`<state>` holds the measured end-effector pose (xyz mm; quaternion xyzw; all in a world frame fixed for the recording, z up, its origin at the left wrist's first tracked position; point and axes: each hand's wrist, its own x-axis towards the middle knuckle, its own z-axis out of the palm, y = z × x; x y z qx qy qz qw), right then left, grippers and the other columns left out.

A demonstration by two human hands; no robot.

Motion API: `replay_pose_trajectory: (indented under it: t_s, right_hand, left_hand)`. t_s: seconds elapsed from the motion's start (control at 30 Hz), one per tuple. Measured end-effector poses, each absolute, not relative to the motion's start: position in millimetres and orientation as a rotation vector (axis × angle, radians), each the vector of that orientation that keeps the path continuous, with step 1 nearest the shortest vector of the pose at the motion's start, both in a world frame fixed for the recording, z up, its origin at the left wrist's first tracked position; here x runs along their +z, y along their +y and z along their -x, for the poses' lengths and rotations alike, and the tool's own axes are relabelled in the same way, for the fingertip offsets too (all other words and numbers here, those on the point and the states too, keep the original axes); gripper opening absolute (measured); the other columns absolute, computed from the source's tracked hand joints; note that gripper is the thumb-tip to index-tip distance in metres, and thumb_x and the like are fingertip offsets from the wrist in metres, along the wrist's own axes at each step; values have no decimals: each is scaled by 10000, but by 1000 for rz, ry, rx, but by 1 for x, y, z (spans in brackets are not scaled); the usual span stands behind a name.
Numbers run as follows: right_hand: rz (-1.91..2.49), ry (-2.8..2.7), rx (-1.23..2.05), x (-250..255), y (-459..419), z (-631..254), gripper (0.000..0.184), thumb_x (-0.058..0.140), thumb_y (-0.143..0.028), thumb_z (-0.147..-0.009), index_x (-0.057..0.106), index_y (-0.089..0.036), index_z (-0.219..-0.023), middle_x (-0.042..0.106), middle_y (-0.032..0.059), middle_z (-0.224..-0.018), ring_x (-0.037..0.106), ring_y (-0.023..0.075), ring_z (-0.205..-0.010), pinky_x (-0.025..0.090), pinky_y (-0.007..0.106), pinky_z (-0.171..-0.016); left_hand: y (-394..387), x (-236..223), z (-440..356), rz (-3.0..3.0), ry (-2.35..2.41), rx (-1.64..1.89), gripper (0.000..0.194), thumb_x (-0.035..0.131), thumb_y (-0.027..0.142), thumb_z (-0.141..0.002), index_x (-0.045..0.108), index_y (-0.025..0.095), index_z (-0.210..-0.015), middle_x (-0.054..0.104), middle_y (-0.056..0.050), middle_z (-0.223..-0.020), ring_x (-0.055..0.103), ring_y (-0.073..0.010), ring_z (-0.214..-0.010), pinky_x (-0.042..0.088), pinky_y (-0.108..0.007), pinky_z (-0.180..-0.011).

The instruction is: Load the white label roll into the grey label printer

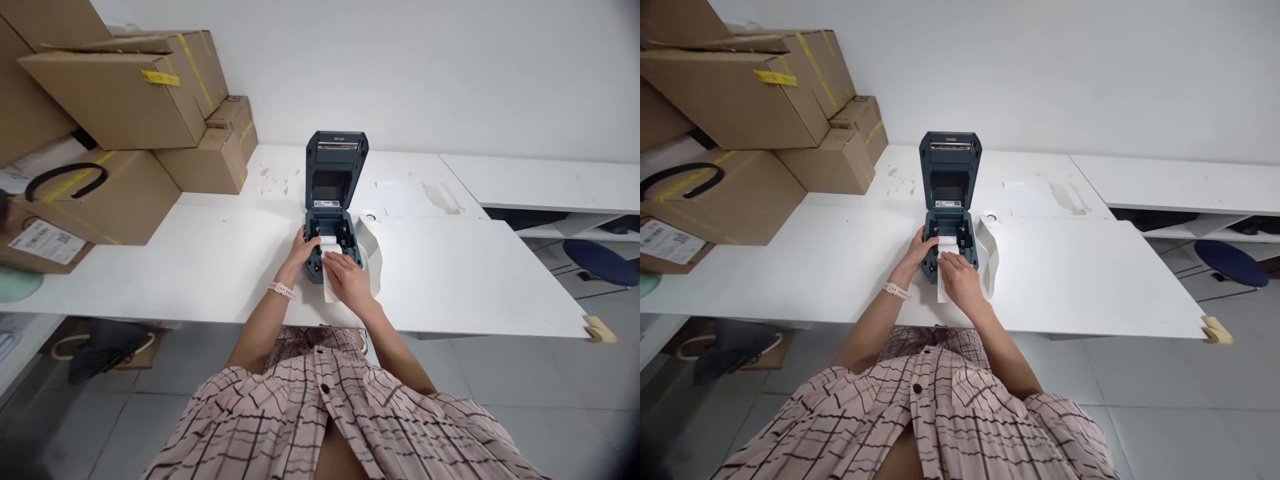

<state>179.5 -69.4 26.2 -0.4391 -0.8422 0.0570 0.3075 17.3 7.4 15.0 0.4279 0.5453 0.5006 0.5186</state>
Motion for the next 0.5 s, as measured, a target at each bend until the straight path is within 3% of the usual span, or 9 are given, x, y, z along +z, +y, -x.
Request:
replay_pose_trajectory:
  t_s: [0.5]
  right_hand:
    - [1108, -2141, 113, 21, -73, -176, 304, 466, -199, -1052, 749, -167, -1159, 757, 131, -1268, 705, 299, -1181, 621, 458, -986]
  left_hand:
    - [13, 9, -16, -952, 1293, 1233, 657, 719, 234, -751, 538, 175, -1380, 663, -126, -1351, 652, -246, -1162, 510, -360, -999]
